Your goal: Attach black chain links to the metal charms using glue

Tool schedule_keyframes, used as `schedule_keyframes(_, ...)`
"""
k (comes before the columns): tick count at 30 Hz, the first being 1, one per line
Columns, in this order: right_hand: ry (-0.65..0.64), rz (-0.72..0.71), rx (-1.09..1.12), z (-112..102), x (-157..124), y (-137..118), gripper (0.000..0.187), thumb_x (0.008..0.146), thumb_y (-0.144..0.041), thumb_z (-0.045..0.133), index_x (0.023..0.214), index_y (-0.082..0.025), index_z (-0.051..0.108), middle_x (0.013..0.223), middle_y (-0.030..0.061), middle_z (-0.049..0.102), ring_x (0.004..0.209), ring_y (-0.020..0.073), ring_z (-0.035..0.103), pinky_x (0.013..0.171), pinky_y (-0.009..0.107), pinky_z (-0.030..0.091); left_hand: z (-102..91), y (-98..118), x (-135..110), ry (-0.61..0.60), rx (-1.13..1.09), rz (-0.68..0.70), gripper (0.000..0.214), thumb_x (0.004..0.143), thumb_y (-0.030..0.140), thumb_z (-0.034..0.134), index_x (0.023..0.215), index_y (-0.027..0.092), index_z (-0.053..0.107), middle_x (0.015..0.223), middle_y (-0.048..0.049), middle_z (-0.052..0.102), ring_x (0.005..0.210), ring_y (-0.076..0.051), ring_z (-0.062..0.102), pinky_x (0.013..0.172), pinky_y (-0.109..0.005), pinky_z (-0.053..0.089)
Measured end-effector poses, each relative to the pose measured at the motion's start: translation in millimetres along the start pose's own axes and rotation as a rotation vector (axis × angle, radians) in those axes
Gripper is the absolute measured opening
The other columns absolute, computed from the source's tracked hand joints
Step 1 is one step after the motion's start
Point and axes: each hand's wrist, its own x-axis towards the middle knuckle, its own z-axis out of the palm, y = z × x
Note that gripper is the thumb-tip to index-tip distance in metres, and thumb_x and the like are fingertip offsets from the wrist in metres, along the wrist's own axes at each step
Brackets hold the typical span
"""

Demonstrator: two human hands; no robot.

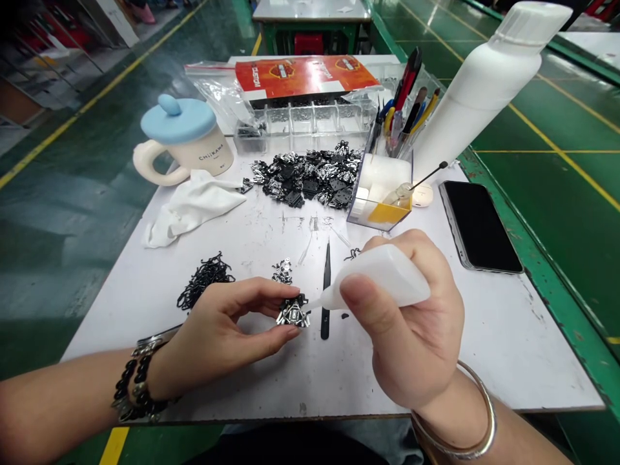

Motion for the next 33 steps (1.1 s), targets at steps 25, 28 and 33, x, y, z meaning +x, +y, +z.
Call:
schedule_keyframes(25,0.006,0.030,-0.051,-1.1,-1.4,-1.6,0.023,0.077,-0.032,0.067,0.064,-0.023,0.050,0.046,-0.0025,0.041,0.059,0.0204,0.052,0.058,0.036,0.039,-0.2,-4.1,-3.3,-0.002,0.035,0.045,0.030,0.071,0.024,0.074,0.098,0.015,0.069,0.078,-0.0026,0.074,0.066,-0.012,0.069,0.066,-0.019,0.059)
schedule_keyframes(28,0.000,0.042,-0.038,-1.1,-1.2,-2.1,0.024,0.077,-0.032,0.067,0.064,-0.023,0.049,0.046,-0.0029,0.040,0.058,0.0193,0.051,0.057,0.035,0.039,-0.6,-3.4,-2.8,-0.003,0.038,0.039,0.030,0.070,0.024,0.075,0.098,0.014,0.069,0.078,-0.0031,0.074,0.067,-0.012,0.069,0.066,-0.018,0.059)
schedule_keyframes(33,0.009,0.016,-0.031,-2.2,-1.2,-2.0,0.023,0.077,-0.030,0.066,0.064,-0.022,0.048,0.046,-0.0026,0.040,0.059,0.0196,0.052,0.059,0.036,0.040,-0.8,-1.9,-1.2,-0.010,0.035,0.028,0.029,0.070,0.023,0.074,0.097,0.013,0.069,0.078,-0.0036,0.074,0.066,-0.012,0.069,0.066,-0.018,0.058)
